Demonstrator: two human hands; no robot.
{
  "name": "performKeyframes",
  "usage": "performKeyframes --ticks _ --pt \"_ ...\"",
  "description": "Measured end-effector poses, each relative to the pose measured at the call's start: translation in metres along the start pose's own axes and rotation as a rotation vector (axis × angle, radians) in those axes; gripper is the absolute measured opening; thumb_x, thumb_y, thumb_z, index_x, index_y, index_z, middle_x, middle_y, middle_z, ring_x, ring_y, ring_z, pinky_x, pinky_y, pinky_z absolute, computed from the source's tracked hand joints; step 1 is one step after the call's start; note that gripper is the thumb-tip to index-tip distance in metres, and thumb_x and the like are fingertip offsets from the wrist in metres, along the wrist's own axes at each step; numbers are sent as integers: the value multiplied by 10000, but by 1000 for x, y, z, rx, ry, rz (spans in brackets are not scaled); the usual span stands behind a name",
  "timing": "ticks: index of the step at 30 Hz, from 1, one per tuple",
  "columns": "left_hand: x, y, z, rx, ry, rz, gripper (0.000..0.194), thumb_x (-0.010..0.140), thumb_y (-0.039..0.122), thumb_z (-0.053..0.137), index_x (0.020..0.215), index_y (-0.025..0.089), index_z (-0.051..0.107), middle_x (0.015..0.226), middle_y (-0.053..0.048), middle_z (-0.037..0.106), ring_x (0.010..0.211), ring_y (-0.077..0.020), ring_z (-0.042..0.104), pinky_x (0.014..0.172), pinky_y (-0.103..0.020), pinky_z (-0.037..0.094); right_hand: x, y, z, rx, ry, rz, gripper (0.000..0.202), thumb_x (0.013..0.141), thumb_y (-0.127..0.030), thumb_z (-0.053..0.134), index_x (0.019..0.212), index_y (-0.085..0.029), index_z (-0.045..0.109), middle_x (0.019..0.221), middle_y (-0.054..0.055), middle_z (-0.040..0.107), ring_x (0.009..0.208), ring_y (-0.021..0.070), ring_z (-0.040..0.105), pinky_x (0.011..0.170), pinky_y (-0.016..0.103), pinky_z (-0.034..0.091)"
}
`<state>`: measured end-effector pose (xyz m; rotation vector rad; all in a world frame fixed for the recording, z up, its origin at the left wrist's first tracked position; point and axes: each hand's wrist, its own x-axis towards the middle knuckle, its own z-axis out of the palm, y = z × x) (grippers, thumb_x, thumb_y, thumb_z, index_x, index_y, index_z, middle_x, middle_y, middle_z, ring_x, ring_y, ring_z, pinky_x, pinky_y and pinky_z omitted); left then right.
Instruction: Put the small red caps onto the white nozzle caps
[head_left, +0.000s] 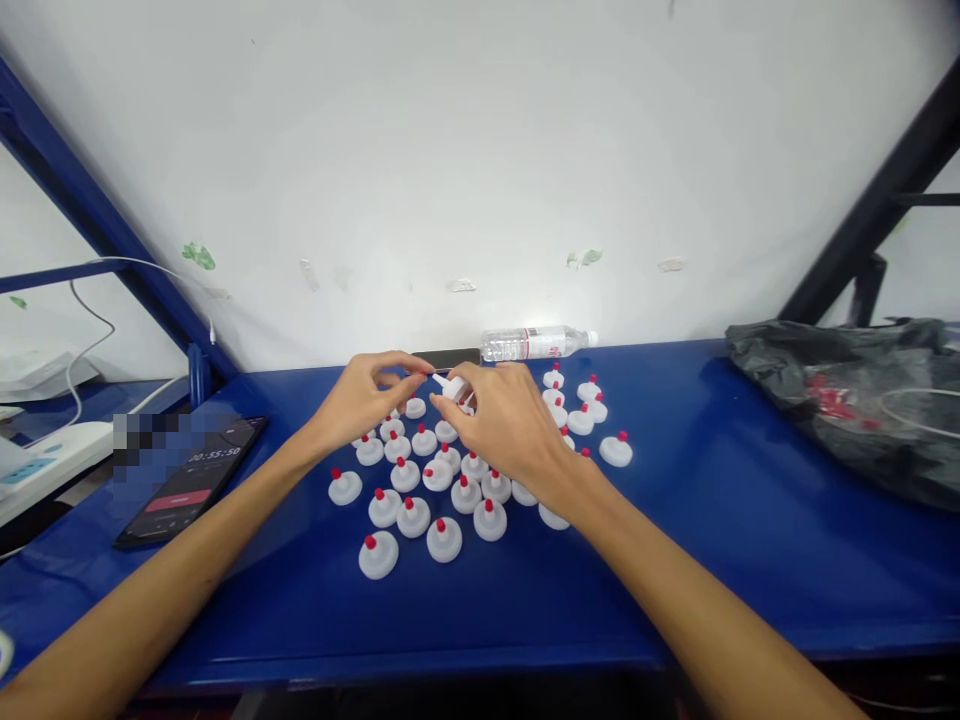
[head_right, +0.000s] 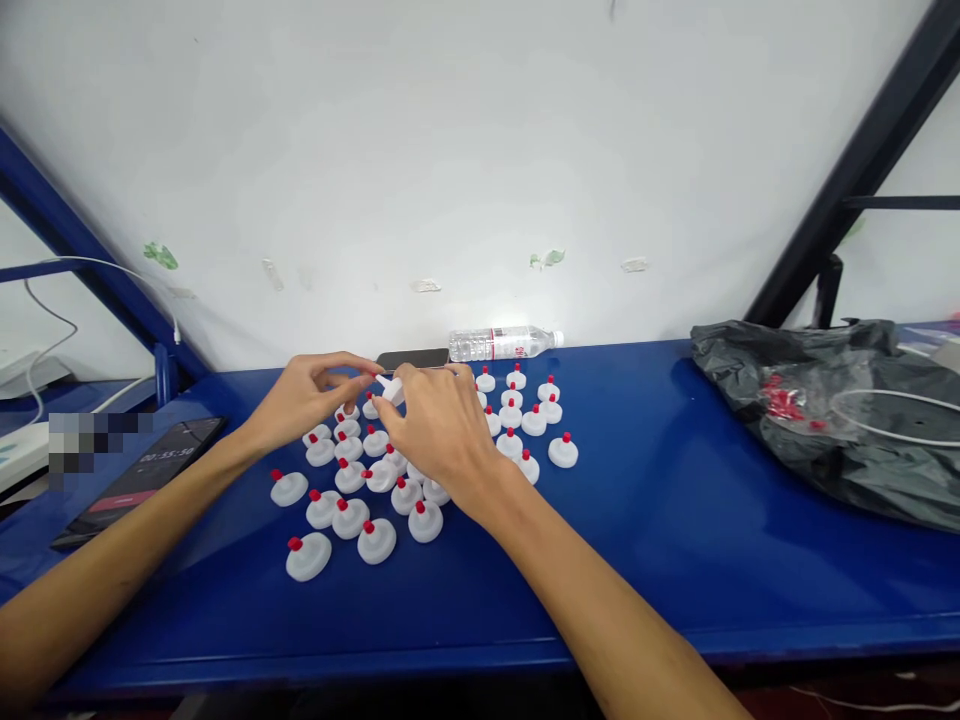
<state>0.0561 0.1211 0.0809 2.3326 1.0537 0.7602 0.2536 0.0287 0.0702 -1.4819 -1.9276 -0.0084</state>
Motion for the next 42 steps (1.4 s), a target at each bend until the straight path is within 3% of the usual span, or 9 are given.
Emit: performKeyframes --ticks 5,10,15,20,24,28,35,42 --pt "-5 1 3 -222 -3 -58 323 1027 442 666 1174 154 655 985 -27 694 669 -102 622 561 -232 542 -1 -3 0 -14 -26 -12 287 1029 -354 670 1161 -120 768 953 94 833 855 254 751 811 372 481" --pt "-9 -2 4 -258 -40 -77 312 1020 435 683 1147 151 668 849 12 664 611 -91 596 523 -214 513 -1 -4 1 -12 -28 -32 279 1039 -353 661 1183 -136 761 956 92 831 860 245 745 873 380 483" --pt "-11 2 1 -173 -62 -26 346 1034 467 658 1173 151 668 805 26 657 530 -69 537 475 -198 472 -1 -1 3 -4 -19 -72 275 1035 -327 682 1225 -140 746 1003 100 828 941 255 754 1006 412 464" --pt "-13 3 3 -5 -36 127 317 1050 463 623 1079 155 692 921 -17 705 699 -121 649 649 -283 584 -1 4 7 -10 -5 -110 328 1024 -275 693 1304 -107 716 986 115 815 960 276 748 973 404 489" --pt "-17 -4 6 139 3 245 297 1051 447 619 1004 161 687 901 -12 692 762 -142 659 743 -330 597 -2 8 12 -10 2 -162 404 1046 -251 648 1415 -87 653 1003 124 800 991 277 728 993 400 496" --pt "-19 -11 8 219 1 310 283 1044 435 634 1008 158 682 903 -10 689 757 -142 657 731 -325 593 -4 11 15 -10 -19 -205 400 1045 -249 639 1400 -69 667 1003 146 792 1020 304 717 1012 430 506" --pt "-23 -11 7 277 38 411 258 1047 409 635 985 163 680 893 -5 683 740 -132 644 712 -307 587 -6 10 7 34 -62 -208 396 1049 -266 618 1419 -136 675 1040 112 819 1208 321 695 1163 510 452" --pt "-25 -8 6 316 10 460 242 1038 393 653 989 157 680 888 -3 682 747 -135 652 713 -310 591 -7 11 10 102 -49 -251 282 1032 -240 627 1283 -177 739 738 26 755 953 300 768 1176 545 455"
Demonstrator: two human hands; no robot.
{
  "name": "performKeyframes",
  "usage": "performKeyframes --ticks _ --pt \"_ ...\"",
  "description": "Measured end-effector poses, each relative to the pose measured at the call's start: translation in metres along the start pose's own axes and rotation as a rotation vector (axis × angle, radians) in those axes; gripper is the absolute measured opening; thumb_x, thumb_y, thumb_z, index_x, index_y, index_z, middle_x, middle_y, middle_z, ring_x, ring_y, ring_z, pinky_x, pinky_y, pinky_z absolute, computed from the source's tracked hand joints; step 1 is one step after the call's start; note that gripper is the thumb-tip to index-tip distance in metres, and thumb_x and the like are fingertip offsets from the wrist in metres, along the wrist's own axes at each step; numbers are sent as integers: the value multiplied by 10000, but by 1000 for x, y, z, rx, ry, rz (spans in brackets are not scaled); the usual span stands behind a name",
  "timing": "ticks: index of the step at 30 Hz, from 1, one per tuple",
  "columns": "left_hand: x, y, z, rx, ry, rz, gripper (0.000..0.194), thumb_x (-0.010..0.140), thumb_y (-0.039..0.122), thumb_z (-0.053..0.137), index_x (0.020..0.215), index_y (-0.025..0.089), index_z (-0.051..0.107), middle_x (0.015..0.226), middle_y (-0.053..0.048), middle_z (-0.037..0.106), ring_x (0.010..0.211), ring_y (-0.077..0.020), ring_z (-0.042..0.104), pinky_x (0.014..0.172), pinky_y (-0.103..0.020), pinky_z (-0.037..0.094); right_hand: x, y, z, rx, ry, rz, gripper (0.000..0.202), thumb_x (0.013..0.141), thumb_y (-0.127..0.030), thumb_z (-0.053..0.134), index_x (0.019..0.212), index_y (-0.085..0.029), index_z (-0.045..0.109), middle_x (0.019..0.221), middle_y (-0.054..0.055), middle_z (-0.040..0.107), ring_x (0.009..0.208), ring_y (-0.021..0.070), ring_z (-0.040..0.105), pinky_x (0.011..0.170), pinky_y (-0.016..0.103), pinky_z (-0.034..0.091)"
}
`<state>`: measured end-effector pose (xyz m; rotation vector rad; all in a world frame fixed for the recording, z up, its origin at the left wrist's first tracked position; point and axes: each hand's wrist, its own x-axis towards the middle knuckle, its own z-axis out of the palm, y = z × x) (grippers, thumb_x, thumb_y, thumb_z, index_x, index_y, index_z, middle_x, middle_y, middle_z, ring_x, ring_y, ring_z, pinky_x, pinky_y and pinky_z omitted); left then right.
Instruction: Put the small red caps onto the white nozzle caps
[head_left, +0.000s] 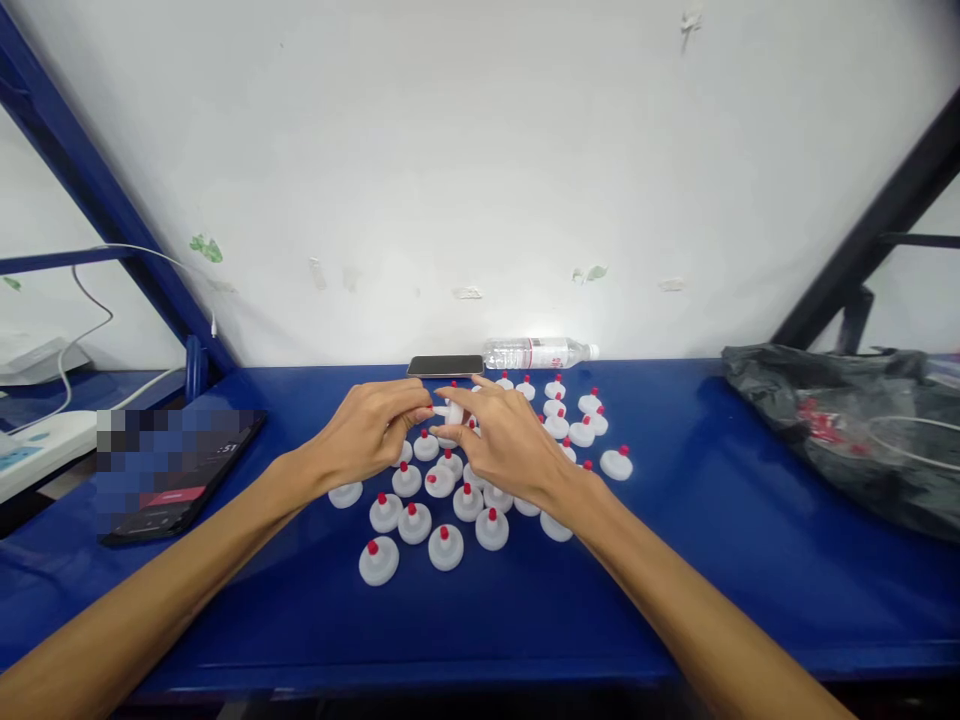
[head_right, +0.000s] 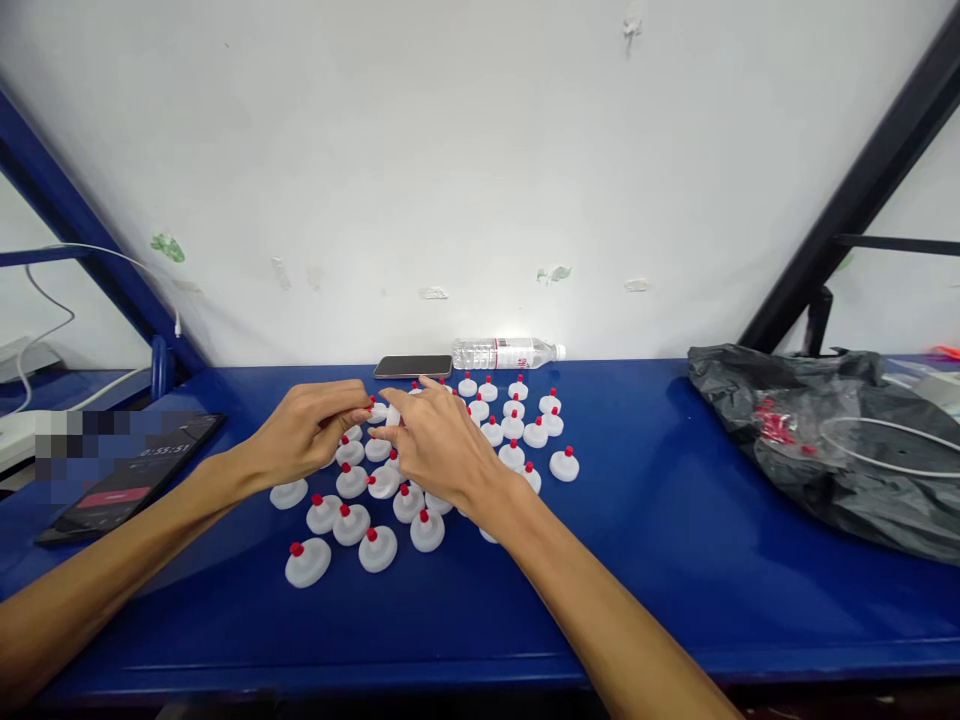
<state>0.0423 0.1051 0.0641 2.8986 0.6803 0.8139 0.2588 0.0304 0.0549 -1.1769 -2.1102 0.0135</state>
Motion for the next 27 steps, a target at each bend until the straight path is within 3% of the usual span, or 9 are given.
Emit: performKeyframes --ticks 2,5,9,14,21,27 --pt "0 0 0 -10 -8 -2 250 1039 398 652 980 157 678 875 1 678 735 -132 647 705 -306 587 0 -1 0 5 -18 -12 260 1046 -236 608 1257 -171 746 670 5 720 912 293 773 1198 524 435" --pt "4 1 -3 -45 7 -33 280 1048 417 633 946 159 673 831 11 662 702 -126 629 691 -300 577 3 -3 0 0 -10 18 324 1048 -269 629 1326 -129 721 714 25 758 1010 307 767 1190 509 435" --pt "11 7 -14 -112 78 -132 352 1073 474 570 994 157 701 876 -10 702 708 -130 646 672 -295 567 9 -8 -1 56 49 108 411 1063 -387 626 1366 -120 701 994 91 829 1011 287 754 1044 456 525" --pt "15 3 -19 -129 122 -281 415 1076 531 535 1098 158 716 1070 -64 751 886 -176 719 711 -312 601 9 -8 -11 20 128 162 569 1083 -485 569 1536 -140 549 1244 123 792 1187 308 705 1192 533 383" --pt "11 -20 -9 69 -110 -372 271 1003 438 695 1067 176 718 1069 -55 737 968 -201 704 907 -425 606 9 1 -27 53 326 168 332 1106 -342 492 1361 -182 631 1124 80 804 990 242 741 1050 455 475" --pt "13 -16 -6 87 -234 -400 299 1024 458 660 1117 179 714 1117 -65 737 983 -204 708 910 -425 611 9 4 -27 39 360 149 300 1101 -335 499 1323 -189 638 1104 62 785 911 210 731 1034 439 463"
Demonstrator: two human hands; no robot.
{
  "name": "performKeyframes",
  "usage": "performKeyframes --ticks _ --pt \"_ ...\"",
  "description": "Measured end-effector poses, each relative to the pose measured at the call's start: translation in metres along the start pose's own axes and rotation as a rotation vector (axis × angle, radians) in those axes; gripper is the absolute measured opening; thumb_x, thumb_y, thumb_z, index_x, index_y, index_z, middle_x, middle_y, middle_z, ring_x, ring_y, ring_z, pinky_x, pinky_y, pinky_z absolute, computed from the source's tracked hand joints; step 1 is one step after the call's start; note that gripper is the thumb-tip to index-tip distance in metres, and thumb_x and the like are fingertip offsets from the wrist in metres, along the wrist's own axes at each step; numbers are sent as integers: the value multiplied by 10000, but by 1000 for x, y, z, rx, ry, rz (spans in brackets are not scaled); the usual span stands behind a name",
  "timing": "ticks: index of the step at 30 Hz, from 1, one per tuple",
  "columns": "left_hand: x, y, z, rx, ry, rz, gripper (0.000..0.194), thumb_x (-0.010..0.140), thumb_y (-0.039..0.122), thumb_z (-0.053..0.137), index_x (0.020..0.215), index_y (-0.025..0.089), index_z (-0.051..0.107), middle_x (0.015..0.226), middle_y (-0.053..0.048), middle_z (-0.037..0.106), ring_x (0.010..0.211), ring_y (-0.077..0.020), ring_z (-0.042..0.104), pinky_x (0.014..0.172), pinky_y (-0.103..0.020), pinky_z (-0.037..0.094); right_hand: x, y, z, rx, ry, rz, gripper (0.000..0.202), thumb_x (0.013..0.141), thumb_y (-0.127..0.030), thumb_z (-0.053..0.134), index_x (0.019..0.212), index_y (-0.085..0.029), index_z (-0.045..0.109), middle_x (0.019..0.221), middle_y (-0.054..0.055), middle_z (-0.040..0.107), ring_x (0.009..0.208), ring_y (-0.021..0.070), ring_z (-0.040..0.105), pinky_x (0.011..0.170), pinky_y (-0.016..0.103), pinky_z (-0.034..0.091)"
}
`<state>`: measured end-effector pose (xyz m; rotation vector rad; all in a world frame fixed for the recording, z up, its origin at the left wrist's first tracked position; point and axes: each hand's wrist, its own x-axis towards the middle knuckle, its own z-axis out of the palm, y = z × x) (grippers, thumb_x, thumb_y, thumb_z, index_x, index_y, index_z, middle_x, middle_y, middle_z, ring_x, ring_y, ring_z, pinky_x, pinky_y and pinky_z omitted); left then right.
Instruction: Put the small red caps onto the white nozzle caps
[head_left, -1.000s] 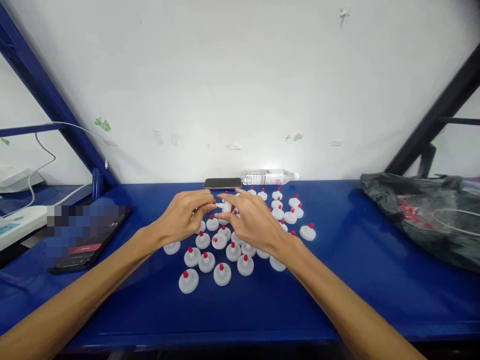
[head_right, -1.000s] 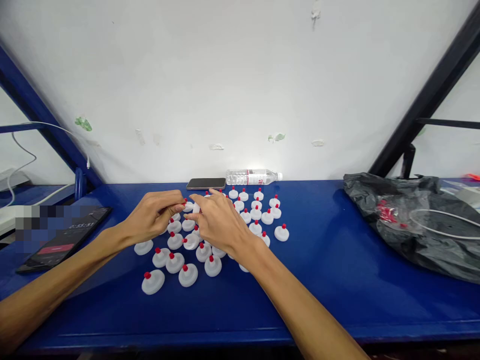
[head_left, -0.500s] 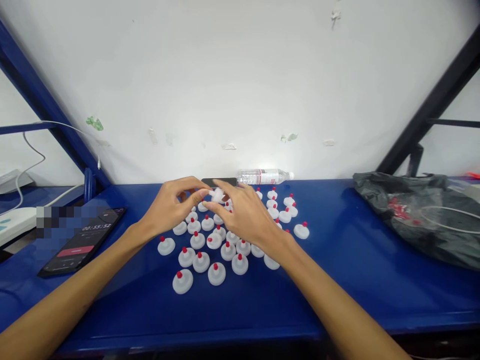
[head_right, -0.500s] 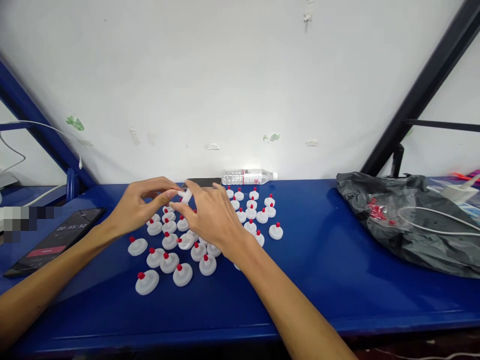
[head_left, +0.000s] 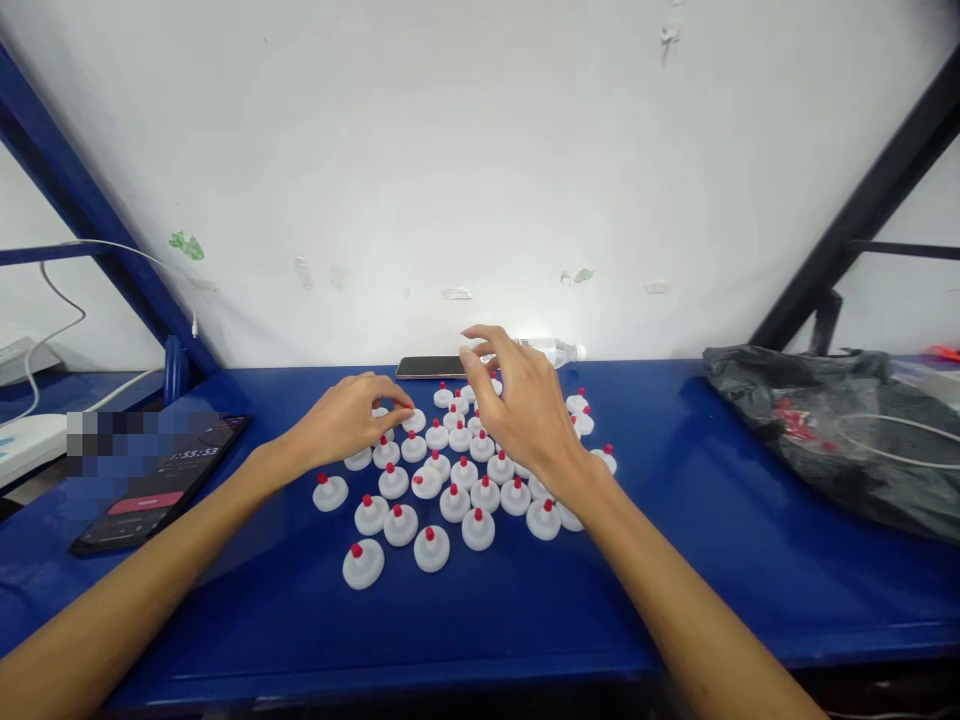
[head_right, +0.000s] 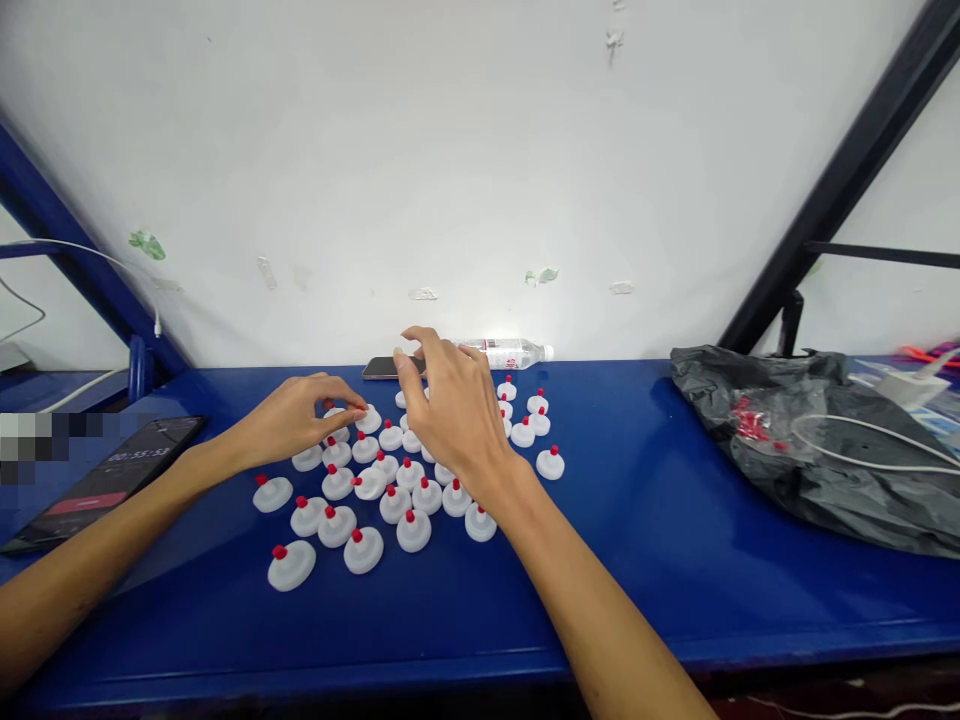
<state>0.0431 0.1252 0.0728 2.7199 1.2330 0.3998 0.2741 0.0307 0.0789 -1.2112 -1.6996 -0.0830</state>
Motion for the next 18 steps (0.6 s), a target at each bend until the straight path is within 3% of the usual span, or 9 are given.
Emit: performKeyframes --ticks 10,18 --pt "0 -2 2 -11 0 7 290 1028 445 659 1129 178 711 1107 -61 738 948 -192 709 888 -411 616 1 0 -2 -20 7 -26 274 1107 -318 459 1198 -191 683 1041 71 796 947 230 712 954 405 464" --pt "0 -6 -1 -43 294 -120 281 1035 436 647 1124 179 716 1157 -72 737 1060 -224 707 980 -465 594 5 12 -7 -72 47 -20 350 1125 -307 364 1084 -216 699 1024 66 797 908 229 707 903 385 454"
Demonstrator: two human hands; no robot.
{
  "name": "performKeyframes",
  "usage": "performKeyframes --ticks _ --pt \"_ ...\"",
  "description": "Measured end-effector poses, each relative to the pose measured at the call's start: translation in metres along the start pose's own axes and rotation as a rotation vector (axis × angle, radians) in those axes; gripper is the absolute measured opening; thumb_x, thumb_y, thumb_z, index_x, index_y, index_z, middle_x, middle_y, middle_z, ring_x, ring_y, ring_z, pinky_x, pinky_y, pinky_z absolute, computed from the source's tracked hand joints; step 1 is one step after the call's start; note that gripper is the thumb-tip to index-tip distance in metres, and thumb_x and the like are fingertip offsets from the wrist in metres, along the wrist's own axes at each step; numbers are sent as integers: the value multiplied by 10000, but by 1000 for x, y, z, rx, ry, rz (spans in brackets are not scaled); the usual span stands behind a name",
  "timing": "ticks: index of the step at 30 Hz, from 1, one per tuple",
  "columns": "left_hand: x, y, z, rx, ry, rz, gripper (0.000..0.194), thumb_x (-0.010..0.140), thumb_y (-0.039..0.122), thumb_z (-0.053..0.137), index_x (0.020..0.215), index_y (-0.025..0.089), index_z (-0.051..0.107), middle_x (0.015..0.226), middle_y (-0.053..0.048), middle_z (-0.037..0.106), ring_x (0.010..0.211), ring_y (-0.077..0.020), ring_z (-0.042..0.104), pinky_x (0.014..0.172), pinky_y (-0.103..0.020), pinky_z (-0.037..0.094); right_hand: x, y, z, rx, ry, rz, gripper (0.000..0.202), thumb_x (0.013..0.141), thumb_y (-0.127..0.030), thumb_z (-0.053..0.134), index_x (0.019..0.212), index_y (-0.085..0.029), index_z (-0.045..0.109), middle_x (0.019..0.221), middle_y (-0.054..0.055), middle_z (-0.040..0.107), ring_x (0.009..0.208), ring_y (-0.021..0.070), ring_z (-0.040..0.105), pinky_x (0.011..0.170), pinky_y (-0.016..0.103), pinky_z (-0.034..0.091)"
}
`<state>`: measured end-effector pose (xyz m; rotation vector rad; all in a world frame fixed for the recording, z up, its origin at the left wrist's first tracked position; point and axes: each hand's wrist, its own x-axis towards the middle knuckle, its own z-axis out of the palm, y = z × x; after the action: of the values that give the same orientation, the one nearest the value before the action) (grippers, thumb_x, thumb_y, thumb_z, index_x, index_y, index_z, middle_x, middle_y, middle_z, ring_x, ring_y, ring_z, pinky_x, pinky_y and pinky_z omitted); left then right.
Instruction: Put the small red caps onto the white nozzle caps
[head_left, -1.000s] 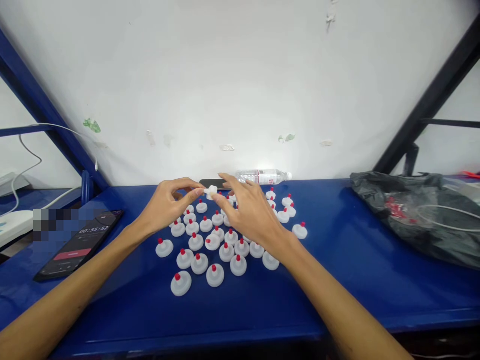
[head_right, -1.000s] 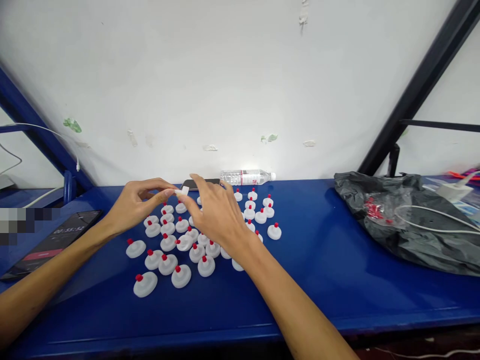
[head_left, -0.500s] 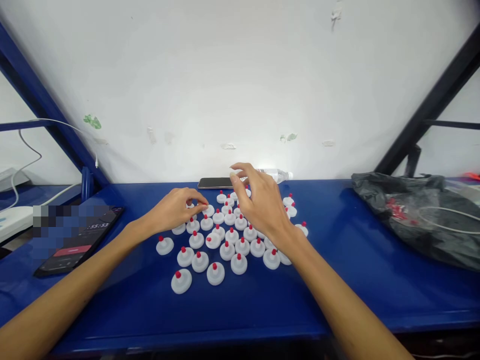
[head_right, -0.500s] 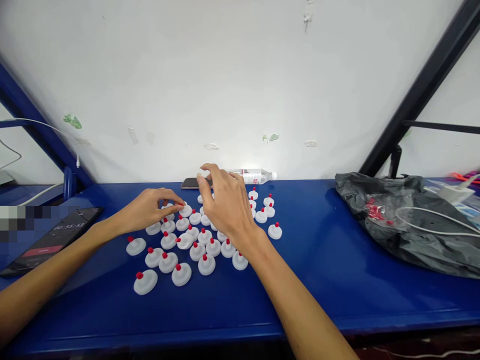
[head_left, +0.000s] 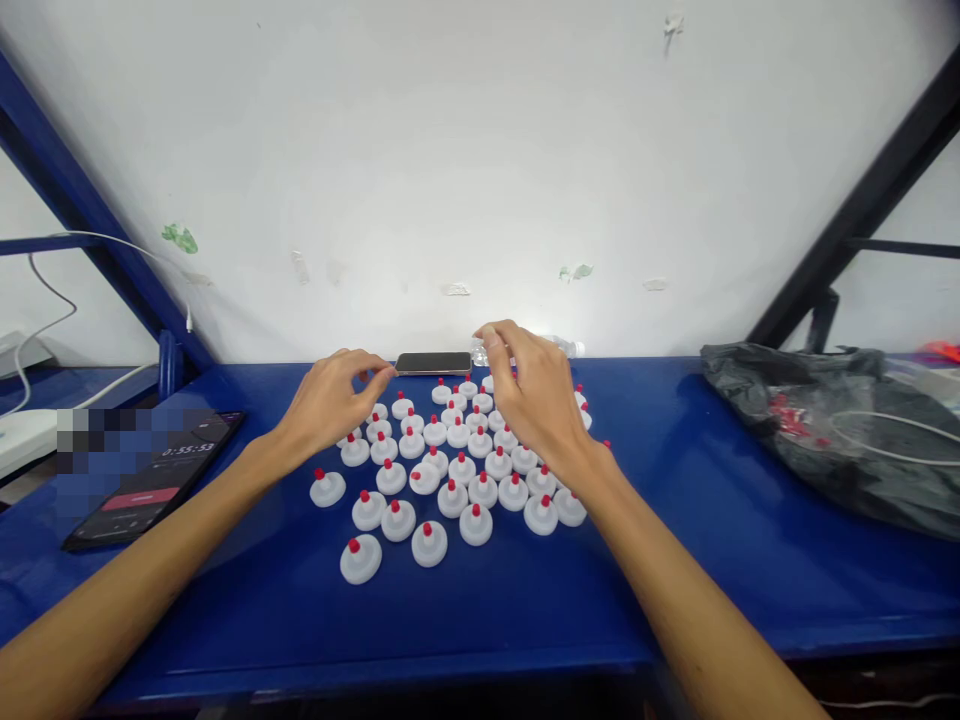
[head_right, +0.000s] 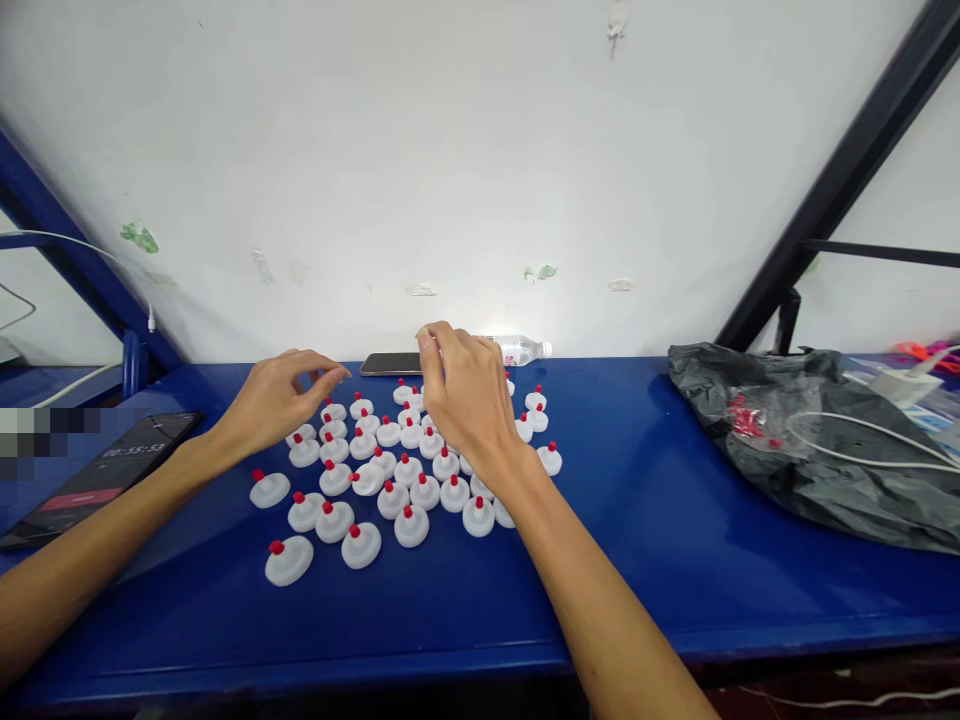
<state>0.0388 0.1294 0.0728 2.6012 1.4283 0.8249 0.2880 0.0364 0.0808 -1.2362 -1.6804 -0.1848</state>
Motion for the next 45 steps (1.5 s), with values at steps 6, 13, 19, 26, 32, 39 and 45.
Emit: performKeyframes --ticks 6,13,19,26,32,39,45 --pt "1 -6 5 -90 87 -124 371 1035 457 643 1274 176 677 1207 -81 726 1042 -236 718 954 -471 611 6 20 -9 -55 35 114 392 1117 -333 356 1101 -210 728 1055 96 806 947 262 731 853 390 482" --pt "-1 -2 -1 -150 54 -16 286 1025 456 651 1053 178 712 1128 -65 730 1049 -223 693 980 -456 578 10 41 -19 -84 87 174 423 1113 -350 351 1050 -208 744 1047 102 811 950 277 731 843 407 477" --pt "-12 28 -24 -287 -348 171 358 922 547 728 812 206 742 627 39 596 578 -128 495 581 -280 423 11 43 -22 -93 93 191 414 1101 -328 366 1029 -198 752 982 94 803 898 259 720 815 394 463" --pt "-16 39 -30 -405 -714 155 243 772 499 877 889 288 853 592 33 604 521 -111 442 473 -259 325 9 39 -20 -68 48 185 430 1106 -353 369 953 -218 747 894 69 798 757 223 704 756 382 459" --pt "-16 39 -24 -452 -767 170 150 852 432 803 890 302 867 816 -24 771 572 -119 514 507 -267 372 8 39 -18 -58 29 193 453 1113 -377 371 932 -208 751 858 75 798 759 230 721 760 389 474" --pt "-17 43 -32 -465 -752 199 117 871 441 806 874 343 869 853 -18 773 646 -140 500 551 -295 350 8 38 -18 -62 17 201 461 1116 -380 377 934 -200 760 845 79 795 784 238 735 771 388 478" --pt "-18 43 -26 -429 -751 227 132 879 423 790 915 325 871 829 -25 760 680 -152 528 570 -290 371 7 40 -15 -60 6 189 467 1118 -400 379 903 -210 748 816 67 788 784 239 738 783 385 482"
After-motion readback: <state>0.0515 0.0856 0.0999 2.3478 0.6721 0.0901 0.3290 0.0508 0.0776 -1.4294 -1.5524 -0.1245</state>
